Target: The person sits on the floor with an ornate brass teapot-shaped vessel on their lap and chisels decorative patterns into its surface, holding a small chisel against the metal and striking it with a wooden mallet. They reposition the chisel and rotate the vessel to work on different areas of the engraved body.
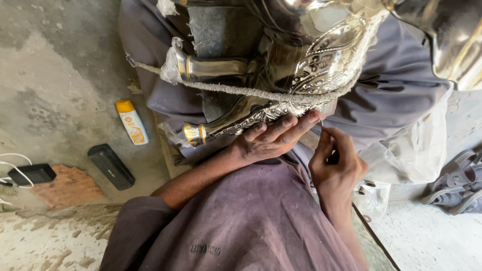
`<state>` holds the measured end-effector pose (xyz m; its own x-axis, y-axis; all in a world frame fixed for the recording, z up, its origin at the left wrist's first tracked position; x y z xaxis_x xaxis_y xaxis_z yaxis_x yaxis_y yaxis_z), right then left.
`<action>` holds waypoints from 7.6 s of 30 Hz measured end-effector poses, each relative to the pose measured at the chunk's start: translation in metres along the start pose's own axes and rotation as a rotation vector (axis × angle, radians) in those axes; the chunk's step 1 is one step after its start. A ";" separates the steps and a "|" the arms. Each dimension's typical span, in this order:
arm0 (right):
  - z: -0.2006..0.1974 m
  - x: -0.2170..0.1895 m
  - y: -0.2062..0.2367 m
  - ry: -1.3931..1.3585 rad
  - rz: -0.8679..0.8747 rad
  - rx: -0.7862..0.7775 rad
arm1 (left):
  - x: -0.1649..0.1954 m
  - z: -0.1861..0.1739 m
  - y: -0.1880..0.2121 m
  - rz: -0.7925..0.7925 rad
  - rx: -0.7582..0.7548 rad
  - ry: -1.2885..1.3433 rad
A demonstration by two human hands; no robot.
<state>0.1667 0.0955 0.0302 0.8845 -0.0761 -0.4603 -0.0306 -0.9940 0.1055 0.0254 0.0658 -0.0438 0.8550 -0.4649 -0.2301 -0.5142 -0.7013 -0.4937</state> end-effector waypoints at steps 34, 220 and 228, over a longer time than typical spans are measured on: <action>0.006 0.012 -0.004 -0.008 -0.041 0.015 | -0.007 -0.003 -0.007 -0.024 0.021 -0.018; 0.017 0.039 0.029 -0.328 0.351 -0.118 | -0.001 -0.001 0.013 -0.010 0.054 -0.008; 0.023 0.042 0.037 -0.470 0.429 -0.117 | 0.001 -0.001 0.013 -0.028 0.060 -0.048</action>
<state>0.1920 0.0533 -0.0057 0.5063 -0.5176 -0.6897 -0.2616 -0.8543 0.4491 0.0196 0.0557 -0.0502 0.8722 -0.4178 -0.2544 -0.4858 -0.6793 -0.5500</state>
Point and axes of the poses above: each hand's wrist, its own y-axis away from the middle knuckle, its own z-axis out of the palm, x = y × z, the point moved 4 cm from there along -y, towards the middle knuckle, and after that the axes turned 12 degrees about z, right-handed, at the moved point
